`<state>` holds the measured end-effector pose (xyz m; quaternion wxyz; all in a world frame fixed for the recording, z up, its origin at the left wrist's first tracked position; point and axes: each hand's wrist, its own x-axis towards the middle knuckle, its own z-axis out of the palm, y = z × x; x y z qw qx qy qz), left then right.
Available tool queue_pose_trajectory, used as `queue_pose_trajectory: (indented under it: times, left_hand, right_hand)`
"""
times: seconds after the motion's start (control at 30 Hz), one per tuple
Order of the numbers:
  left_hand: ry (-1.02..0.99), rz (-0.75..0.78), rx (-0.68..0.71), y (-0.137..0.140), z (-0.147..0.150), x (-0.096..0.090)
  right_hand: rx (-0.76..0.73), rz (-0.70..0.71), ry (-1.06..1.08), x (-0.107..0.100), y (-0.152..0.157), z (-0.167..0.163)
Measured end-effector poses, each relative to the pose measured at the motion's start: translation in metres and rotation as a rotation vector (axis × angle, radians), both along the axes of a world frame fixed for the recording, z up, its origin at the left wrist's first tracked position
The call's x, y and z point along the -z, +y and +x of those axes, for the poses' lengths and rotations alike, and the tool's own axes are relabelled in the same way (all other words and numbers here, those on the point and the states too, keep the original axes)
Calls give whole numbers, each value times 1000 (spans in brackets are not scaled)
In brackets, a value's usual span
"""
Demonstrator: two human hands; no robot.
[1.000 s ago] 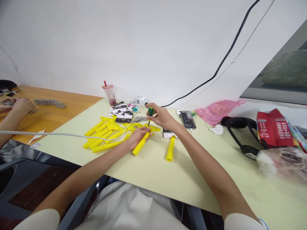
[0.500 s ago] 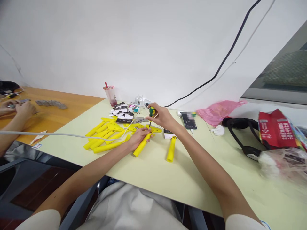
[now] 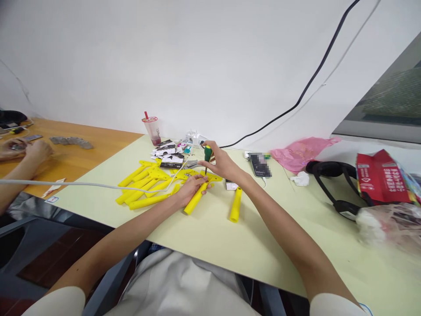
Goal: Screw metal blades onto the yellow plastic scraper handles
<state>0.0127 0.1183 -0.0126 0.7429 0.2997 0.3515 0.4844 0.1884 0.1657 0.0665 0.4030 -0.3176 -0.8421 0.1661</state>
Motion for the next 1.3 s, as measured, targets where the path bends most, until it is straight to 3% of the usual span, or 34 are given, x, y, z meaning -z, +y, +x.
queue_pose_trajectory:
  times: [0.17,0.27,0.5,0.73,0.9,1.07,1.3]
  left_hand:
    - [-9,5,4,0,-1,0]
    - [-3,3,-2,0,0,-1]
    - [-61,46,20,-3,-2,-8]
    - [-54,34,28,-4,-1,-6]
    - [-25,20,12,-4,3,1]
    - [-42,22,13,0,-1,2]
    - [-36,15,-9,0,-1,2]
  right_hand:
    - [-228,-112,25,-8,-8,2]
    - [-173,-133,89,-8,-8,1]
    - [83,121,164,-2,-5,-4]
    - [-5,-9,210,4,-6,-12]
    - [-80,-2,27,-9,-15,-6]
    - [-114,-65,101,-17,-13,-1]
    - [-38,68,-35,-21,-13,4]
